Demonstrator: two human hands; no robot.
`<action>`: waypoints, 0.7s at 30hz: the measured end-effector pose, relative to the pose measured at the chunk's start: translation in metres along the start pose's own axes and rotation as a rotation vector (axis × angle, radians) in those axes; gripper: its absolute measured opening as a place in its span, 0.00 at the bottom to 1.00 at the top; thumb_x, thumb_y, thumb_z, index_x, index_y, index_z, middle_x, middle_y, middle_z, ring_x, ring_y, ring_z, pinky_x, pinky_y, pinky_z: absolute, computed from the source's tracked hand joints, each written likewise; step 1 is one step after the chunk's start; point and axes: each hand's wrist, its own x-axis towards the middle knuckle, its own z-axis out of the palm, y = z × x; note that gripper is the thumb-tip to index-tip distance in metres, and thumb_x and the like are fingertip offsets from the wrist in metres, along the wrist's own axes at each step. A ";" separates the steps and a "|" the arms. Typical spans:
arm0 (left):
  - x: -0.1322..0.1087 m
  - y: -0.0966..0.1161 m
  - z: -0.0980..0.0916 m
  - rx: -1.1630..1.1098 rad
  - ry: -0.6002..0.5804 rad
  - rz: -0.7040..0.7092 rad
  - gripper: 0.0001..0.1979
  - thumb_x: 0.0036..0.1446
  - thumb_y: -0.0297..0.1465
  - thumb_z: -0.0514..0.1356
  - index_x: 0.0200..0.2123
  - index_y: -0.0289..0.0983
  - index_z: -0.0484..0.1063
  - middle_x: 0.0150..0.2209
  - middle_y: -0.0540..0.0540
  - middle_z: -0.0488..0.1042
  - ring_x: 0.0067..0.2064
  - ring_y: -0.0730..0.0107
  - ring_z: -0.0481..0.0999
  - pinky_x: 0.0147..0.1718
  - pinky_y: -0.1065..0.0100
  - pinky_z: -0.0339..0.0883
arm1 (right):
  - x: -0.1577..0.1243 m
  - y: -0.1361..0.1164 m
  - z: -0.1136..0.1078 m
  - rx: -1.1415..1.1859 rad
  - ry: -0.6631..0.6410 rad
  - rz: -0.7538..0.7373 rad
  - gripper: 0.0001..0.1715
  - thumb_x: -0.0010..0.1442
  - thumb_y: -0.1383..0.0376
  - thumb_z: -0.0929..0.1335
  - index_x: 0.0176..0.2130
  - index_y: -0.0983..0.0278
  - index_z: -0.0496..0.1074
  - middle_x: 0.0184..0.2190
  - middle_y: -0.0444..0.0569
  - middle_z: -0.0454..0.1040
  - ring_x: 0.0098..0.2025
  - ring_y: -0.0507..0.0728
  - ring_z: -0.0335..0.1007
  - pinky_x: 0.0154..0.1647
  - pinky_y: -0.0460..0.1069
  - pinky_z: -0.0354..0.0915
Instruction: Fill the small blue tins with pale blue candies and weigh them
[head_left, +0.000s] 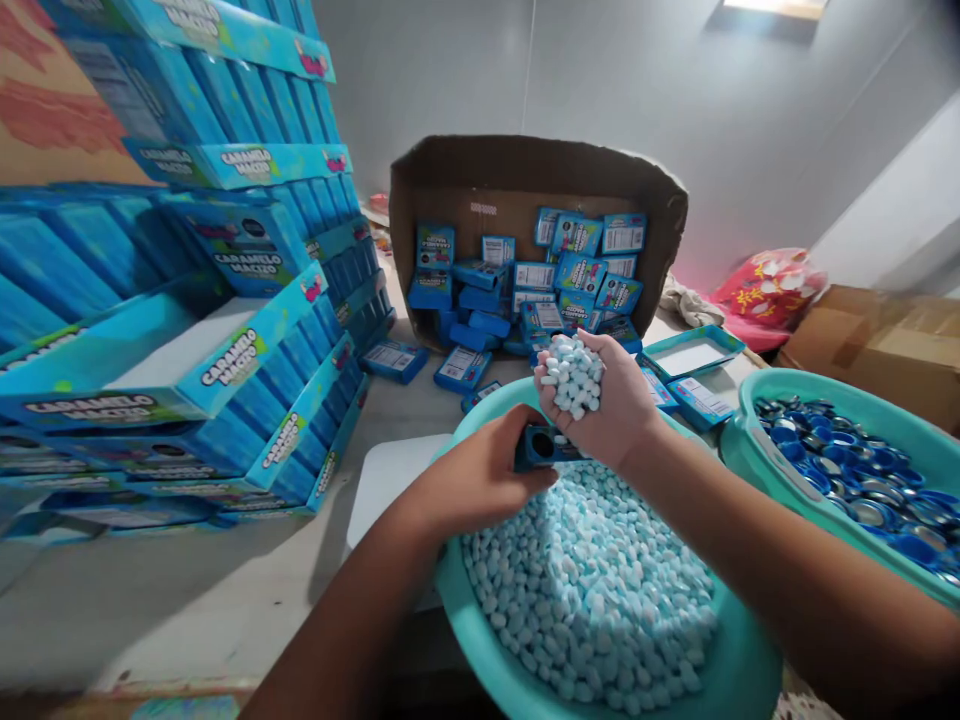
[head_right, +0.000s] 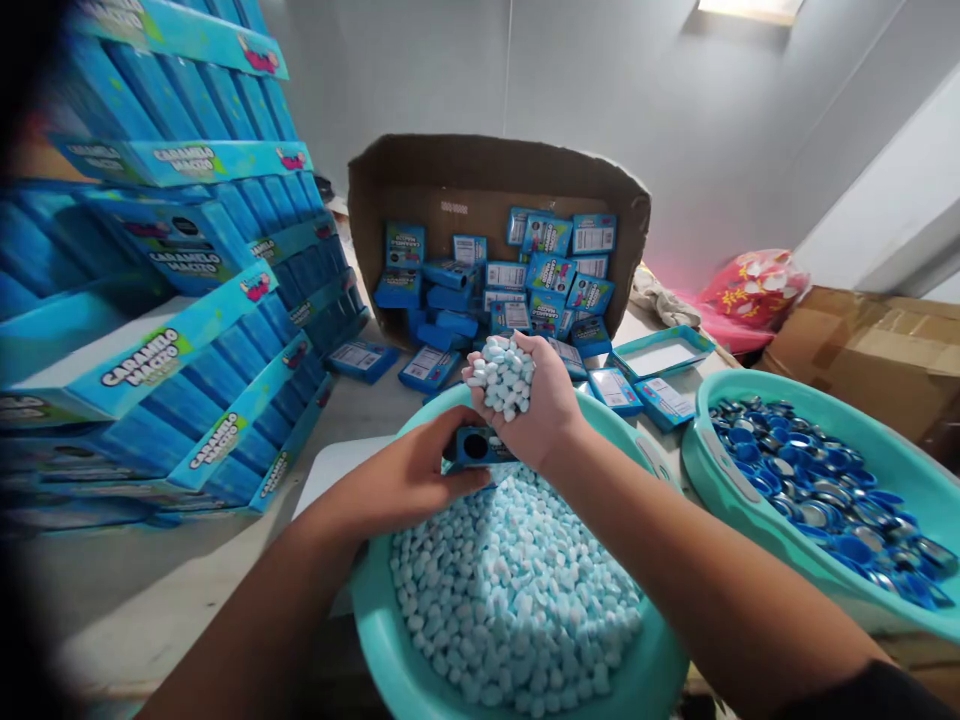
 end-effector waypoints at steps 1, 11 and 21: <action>-0.001 0.000 0.001 -0.007 0.010 -0.003 0.23 0.54 0.34 0.65 0.54 0.45 0.71 0.53 0.44 0.77 0.53 0.49 0.76 0.51 0.56 0.70 | -0.001 0.002 -0.001 -0.014 -0.017 -0.009 0.12 0.64 0.60 0.62 0.33 0.63 0.70 0.26 0.47 0.76 0.27 0.52 0.74 0.23 0.43 0.68; -0.002 -0.002 0.004 0.026 0.019 -0.079 0.37 0.53 0.35 0.67 0.66 0.47 0.62 0.67 0.47 0.65 0.67 0.43 0.64 0.64 0.52 0.61 | 0.005 0.012 -0.009 -0.170 -0.110 -0.064 0.11 0.61 0.58 0.66 0.31 0.62 0.68 0.24 0.44 0.71 0.26 0.51 0.68 0.25 0.43 0.66; -0.001 -0.005 0.007 -0.019 0.073 -0.048 0.36 0.53 0.34 0.67 0.65 0.46 0.64 0.65 0.45 0.67 0.65 0.44 0.67 0.64 0.54 0.61 | -0.002 0.017 -0.008 -0.257 -0.102 -0.164 0.17 0.60 0.55 0.66 0.24 0.60 0.63 0.22 0.44 0.67 0.35 0.56 0.75 0.35 0.49 0.73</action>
